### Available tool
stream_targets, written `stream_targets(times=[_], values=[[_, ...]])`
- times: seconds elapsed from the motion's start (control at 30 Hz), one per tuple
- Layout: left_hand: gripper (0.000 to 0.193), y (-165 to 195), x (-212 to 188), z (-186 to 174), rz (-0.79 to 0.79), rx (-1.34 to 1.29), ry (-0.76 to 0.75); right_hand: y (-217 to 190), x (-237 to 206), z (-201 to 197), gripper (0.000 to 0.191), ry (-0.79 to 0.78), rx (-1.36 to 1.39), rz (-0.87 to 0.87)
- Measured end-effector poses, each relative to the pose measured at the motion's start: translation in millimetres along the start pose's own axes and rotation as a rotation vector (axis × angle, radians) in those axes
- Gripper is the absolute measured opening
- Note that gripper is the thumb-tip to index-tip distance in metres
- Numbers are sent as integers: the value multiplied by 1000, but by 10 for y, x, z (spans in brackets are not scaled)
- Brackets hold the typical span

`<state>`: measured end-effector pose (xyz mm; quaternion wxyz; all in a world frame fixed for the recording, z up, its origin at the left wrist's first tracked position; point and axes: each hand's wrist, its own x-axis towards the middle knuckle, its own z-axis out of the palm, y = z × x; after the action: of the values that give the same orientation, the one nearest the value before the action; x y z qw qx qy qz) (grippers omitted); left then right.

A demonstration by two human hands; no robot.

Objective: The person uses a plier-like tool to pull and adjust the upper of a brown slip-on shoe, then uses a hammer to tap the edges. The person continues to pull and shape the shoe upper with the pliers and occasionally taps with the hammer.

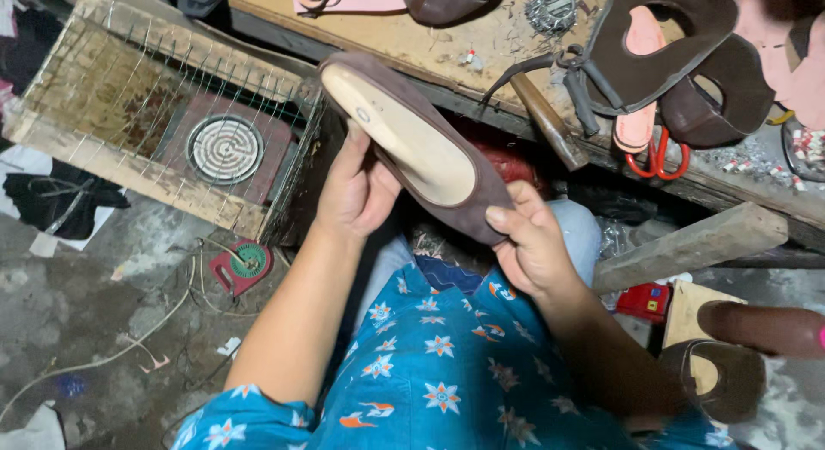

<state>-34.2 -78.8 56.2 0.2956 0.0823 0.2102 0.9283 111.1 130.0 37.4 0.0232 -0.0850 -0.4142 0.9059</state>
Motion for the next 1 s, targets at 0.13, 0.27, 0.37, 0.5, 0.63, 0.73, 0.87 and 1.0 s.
stream_targets(times=[0.13, 0.27, 0.37, 0.5, 0.63, 0.73, 0.87, 1.0], values=[[56, 8, 124, -88, 18, 105, 96, 284, -134, -21, 16, -124, 159, 196], [51, 77, 138, -72, -46, 201, 190, 300, -158, 38, 39, -146, -4, 359], [51, 117, 138, -35, -42, 190, 198, 280, -148, 92, 45, -78, -27, 407], [54, 154, 176, -44, -23, 203, 205, 297, -164, 111, 46, -97, -57, 394], [58, 185, 243, -88, -27, 193, 228, 311, -190, 82, 43, -95, -76, 381], [59, 200, 268, -106, -28, 171, 236, 301, -198, 68, 43, -118, -60, 378], [58, 202, 257, -108, -21, 201, 266, 298, -203, 78, 43, -123, -73, 364], [55, 176, 212, -90, -7, 229, 196, 318, -210, 87, 43, -101, -103, 367]])
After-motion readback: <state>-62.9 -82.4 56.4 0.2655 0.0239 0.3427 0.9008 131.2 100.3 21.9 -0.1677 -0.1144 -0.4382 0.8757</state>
